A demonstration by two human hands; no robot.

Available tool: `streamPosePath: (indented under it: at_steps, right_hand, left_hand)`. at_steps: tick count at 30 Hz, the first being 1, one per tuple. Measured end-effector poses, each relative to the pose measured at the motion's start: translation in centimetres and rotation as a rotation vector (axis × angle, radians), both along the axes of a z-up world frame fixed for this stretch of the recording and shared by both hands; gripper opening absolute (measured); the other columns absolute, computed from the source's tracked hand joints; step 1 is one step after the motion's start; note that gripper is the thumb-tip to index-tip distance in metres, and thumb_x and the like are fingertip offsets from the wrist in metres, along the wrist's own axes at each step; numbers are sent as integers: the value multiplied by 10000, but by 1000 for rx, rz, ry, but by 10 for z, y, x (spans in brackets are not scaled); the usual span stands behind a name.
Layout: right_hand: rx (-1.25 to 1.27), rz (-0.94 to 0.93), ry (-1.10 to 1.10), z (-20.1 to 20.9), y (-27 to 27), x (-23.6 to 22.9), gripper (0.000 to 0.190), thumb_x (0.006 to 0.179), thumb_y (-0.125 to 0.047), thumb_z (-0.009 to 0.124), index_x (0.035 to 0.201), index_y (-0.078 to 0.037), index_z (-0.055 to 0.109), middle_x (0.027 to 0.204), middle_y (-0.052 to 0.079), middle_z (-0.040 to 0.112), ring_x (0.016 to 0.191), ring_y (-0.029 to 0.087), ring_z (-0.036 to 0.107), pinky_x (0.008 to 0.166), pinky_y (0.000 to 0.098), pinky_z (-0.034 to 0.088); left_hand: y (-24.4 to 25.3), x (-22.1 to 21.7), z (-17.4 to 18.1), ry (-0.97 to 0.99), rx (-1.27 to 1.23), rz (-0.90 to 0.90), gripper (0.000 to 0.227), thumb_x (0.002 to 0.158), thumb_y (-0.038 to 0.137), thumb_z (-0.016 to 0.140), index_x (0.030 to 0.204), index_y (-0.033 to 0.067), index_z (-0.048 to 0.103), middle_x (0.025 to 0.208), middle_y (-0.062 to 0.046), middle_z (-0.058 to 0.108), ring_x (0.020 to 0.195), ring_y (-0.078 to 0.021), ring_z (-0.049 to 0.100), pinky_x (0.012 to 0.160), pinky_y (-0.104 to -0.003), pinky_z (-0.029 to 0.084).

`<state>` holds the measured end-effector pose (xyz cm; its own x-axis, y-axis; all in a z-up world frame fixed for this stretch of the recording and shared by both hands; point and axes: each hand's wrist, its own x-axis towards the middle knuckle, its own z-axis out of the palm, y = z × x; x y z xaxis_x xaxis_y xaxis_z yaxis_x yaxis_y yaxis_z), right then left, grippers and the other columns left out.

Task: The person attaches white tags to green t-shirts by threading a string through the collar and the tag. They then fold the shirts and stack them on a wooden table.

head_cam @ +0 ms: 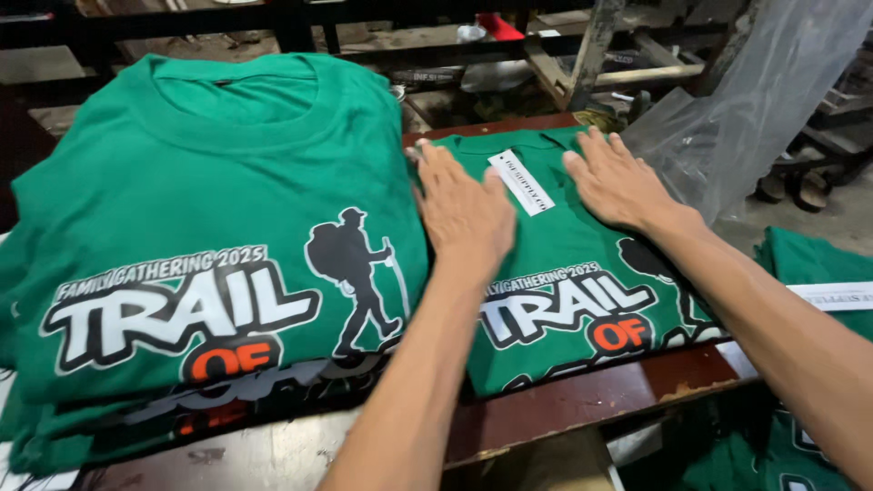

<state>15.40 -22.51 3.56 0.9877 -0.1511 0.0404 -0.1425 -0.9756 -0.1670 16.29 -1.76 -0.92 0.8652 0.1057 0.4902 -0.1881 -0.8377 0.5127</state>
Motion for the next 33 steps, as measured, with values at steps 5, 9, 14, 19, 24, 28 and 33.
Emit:
streamPosePath:
  at_steps: [5, 9, 14, 19, 24, 28, 33]
  right_hand:
    - [-38, 24, 41, 8, 14, -47, 771, 1087, -567, 137, 1706, -108, 123, 1774, 134, 111, 1625, 367, 104, 1242, 693, 181]
    - [59, -28, 80, 9, 1, -77, 753, 1032, -558, 225, 1680, -197, 91, 1779, 82, 43, 1644, 304, 32, 1254, 662, 114]
    - [-225, 119, 75, -6, 1, -132, 668, 1050, -489, 218, 1639, -181, 142, 1764, 119, 40, 1624, 359, 36, 1215, 655, 163]
    - [-74, -7, 64, 2, 18, -136, 757, 1029, -582, 213, 1679, -205, 125, 1760, 36, 132, 1637, 240, 69, 1278, 557, 97]
    - [8, -55, 17, 15, 19, -156, 734, 1028, -561, 288, 1649, -177, 224, 1755, 104, 146, 1631, 313, 99, 1270, 587, 136]
    - [-101, 90, -74, 7, 36, -172, 743, 1037, -573, 276, 1659, -171, 223, 1736, 129, 184, 1613, 324, 118, 1235, 615, 114]
    - [47, -88, 30, 15, 19, -182, 804, 968, -642, 319, 1669, -271, 189, 1771, -8, 128, 1643, 232, 69, 1275, 511, 127]
  left_hand:
    - [1, -57, 1, -18, 132, -12, 853, 980, 482, 456, 1536, -155, 345, 1642, -348, 319, 1575, -450, 245, 1308, -568, 111]
    - [7, -59, -5, 33, 440, 18, 790, 1064, 442, 278, 1504, -213, 308, 1590, -379, 362, 1549, -492, 239, 1306, -536, 126]
    - [1, -96, 1, -8, 331, 34, 854, 1021, 522, 353, 1571, -125, 259, 1662, -344, 239, 1584, -428, 176, 1296, -517, 110]
    - [6, -106, -19, -58, 285, 52, 914, 975, 584, 413, 1574, -99, 324, 1668, -295, 312, 1594, -391, 211, 1276, -489, 187]
    - [16, -132, -4, -69, 260, -11, 889, 1003, 558, 407, 1568, -122, 316, 1654, -331, 310, 1582, -418, 239, 1246, -484, 238]
    - [30, -170, 9, -86, 251, -146, 888, 987, 591, 372, 1550, -96, 363, 1619, -322, 365, 1571, -440, 237, 1293, -552, 115]
    - [59, -173, 15, 63, 37, -377, 891, 1066, 542, 376, 1593, -147, 170, 1697, -352, 113, 1607, -410, 54, 1273, -456, 92]
